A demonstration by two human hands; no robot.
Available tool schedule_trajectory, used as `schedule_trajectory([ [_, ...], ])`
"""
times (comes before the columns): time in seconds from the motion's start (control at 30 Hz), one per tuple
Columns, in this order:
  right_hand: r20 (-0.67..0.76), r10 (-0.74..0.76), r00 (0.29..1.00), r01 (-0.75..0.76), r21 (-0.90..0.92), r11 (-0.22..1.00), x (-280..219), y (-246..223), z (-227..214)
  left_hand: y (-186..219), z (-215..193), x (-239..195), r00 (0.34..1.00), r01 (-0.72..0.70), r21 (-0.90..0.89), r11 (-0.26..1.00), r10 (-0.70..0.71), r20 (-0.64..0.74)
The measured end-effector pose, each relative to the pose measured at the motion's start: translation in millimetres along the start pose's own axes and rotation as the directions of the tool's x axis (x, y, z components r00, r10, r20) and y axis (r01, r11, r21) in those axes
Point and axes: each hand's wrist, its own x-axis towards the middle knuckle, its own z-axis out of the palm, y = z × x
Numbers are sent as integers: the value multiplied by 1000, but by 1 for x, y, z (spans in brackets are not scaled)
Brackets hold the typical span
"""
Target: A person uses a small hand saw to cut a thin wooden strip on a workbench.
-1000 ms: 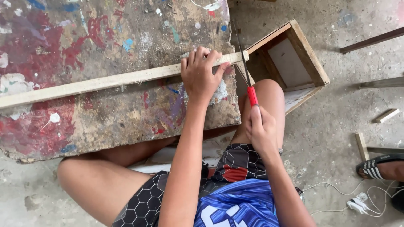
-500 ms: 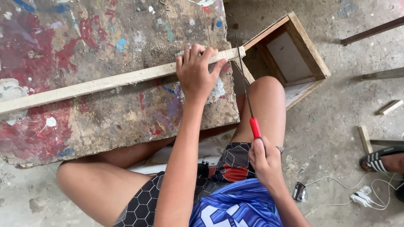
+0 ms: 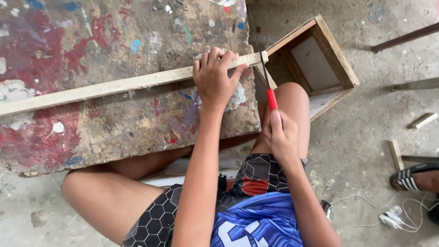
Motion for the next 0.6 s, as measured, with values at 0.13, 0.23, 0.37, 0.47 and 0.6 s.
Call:
schedule_trajectory([
  [0.13, 26, 189, 982, -187, -64, 980, -68, -10, -20, 2, -5, 8, 999, 37, 20, 999, -38, 36],
  [0.23, 23, 168, 985, -165, -101, 981, -102, 8, -45, 2, -5, 5, 1000, 9, 13, 1000, -9, 30],
  [0.37, 39, 179, 983, -171, -154, 973, -91, -3, -49, 3, -6, 10, 1000, -3, 19, 1000, 3, -4],
  [0.47, 73, 192, 979, -187, -79, 979, -60, 5, -34, 0, -4, 7, 1000, 3, 19, 1000, -3, 11],
  [0.6, 37, 62, 997, -57, -111, 992, 2, -13, 0, -1, 0, 6, 1000, 0, 15, 1000, -1, 22],
])
